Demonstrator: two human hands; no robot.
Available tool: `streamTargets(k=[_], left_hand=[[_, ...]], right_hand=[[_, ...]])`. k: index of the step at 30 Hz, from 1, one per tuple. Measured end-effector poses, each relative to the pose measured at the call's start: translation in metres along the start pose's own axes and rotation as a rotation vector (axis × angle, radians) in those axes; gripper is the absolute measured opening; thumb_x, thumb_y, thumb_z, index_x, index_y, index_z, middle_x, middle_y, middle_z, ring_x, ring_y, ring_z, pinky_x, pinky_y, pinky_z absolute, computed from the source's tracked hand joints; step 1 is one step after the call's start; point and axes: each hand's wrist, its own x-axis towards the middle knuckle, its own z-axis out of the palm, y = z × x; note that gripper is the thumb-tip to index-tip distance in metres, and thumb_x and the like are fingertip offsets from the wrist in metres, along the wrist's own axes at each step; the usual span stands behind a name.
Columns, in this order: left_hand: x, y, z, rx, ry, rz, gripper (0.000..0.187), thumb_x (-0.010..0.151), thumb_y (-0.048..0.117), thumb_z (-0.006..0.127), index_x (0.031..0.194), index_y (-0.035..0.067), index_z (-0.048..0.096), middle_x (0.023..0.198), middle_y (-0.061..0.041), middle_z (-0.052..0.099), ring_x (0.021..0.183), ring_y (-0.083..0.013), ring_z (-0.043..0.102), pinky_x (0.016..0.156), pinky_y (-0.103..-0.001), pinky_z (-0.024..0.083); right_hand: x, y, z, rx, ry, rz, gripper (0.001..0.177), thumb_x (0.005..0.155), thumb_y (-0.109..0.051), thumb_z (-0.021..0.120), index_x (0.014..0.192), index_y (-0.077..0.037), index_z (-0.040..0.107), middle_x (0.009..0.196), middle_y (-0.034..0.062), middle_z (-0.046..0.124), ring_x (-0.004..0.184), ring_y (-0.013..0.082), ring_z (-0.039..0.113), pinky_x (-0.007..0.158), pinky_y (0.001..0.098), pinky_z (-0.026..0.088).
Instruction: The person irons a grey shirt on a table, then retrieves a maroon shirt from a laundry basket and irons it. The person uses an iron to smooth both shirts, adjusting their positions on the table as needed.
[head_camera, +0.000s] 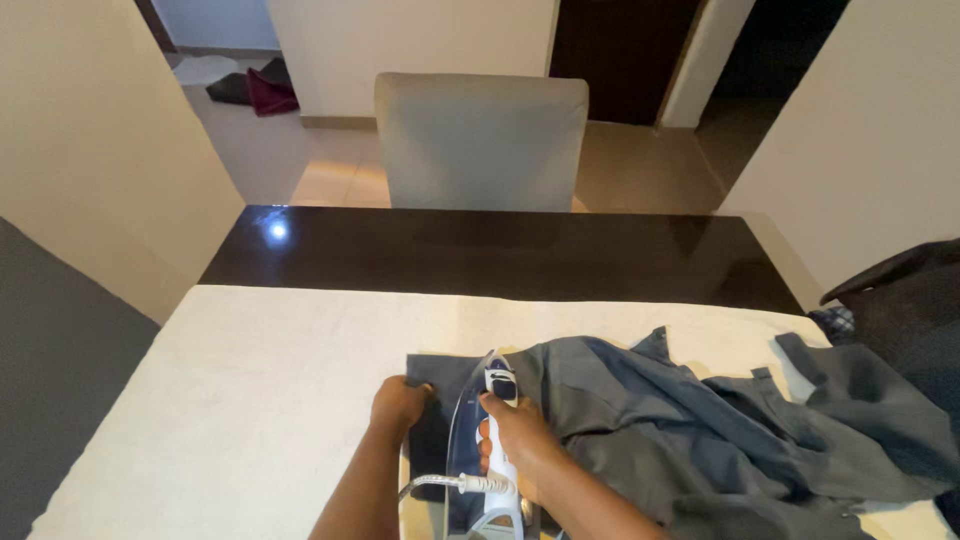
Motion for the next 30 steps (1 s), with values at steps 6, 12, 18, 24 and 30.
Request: streamTargets(k=[6,12,18,24,30], left_hand=[[-0.015,-0.013,-0.012,-0.122,0.076,-0.090,0.039,0.089,0.041,0.069,0.117,0.016,0.078,0.114,-0.012,0.080,0.110,-0.0310,0.074,0.098,-0.041,0.054],[-0.017,-0.023,-0.002,-0.065,0.197,-0.002,0.036,0.093,0.042,0.065,0.117,0.016,0.073,0.110,-0.012,0.075,0.107,-0.0345,0.068,0.093,-0.043,0.052],[-0.059,-0.036,-0.005,-0.401,-0.044,0.004,0.020,0.091,0.023,0.071,0.103,0.007,0.070,0.091,-0.012,0.078,0.080,-0.0227,0.073,0.077,-0.038,0.057],[-0.069,-0.069,-0.014,-0.160,-0.146,0.064,0.027,0.094,0.022,0.075,0.087,-0.004,0.070,0.074,-0.016,0.075,0.063,-0.0208,0.067,0.058,-0.036,0.053],[-0.079,-0.072,-0.007,-0.287,-0.125,0.001,0.014,0.094,0.014,0.066,0.094,0.000,0.070,0.079,-0.017,0.073,0.060,-0.0257,0.070,0.051,-0.039,0.058]], right_hand=[[0.021,-0.003,-0.022,0.014,0.186,-0.017,0.036,0.097,-0.034,0.065,0.082,-0.003,0.057,0.061,0.0093,0.055,0.048,0.0212,0.053,0.045,0.0386,0.048],[0.098,-0.009,-0.038,-0.006,0.125,-0.090,0.039,0.096,-0.036,0.069,0.080,-0.003,0.056,0.062,0.0080,0.055,0.047,0.0210,0.052,0.044,0.0387,0.047],[0.136,-0.064,-0.050,-0.288,0.023,-0.064,0.038,0.098,-0.035,0.065,0.079,-0.003,0.058,0.061,0.0079,0.055,0.047,0.0201,0.052,0.044,0.0385,0.048],[0.085,-0.034,-0.030,-0.291,-0.038,0.076,0.035,0.099,-0.037,0.064,0.085,-0.005,0.055,0.061,0.0084,0.052,0.045,0.0199,0.050,0.043,0.0404,0.050],[0.000,0.046,-0.017,-0.173,-0.174,0.053,0.033,0.098,-0.034,0.066,0.083,-0.008,0.051,0.055,0.0043,0.048,0.040,0.0170,0.046,0.036,0.0371,0.039]])
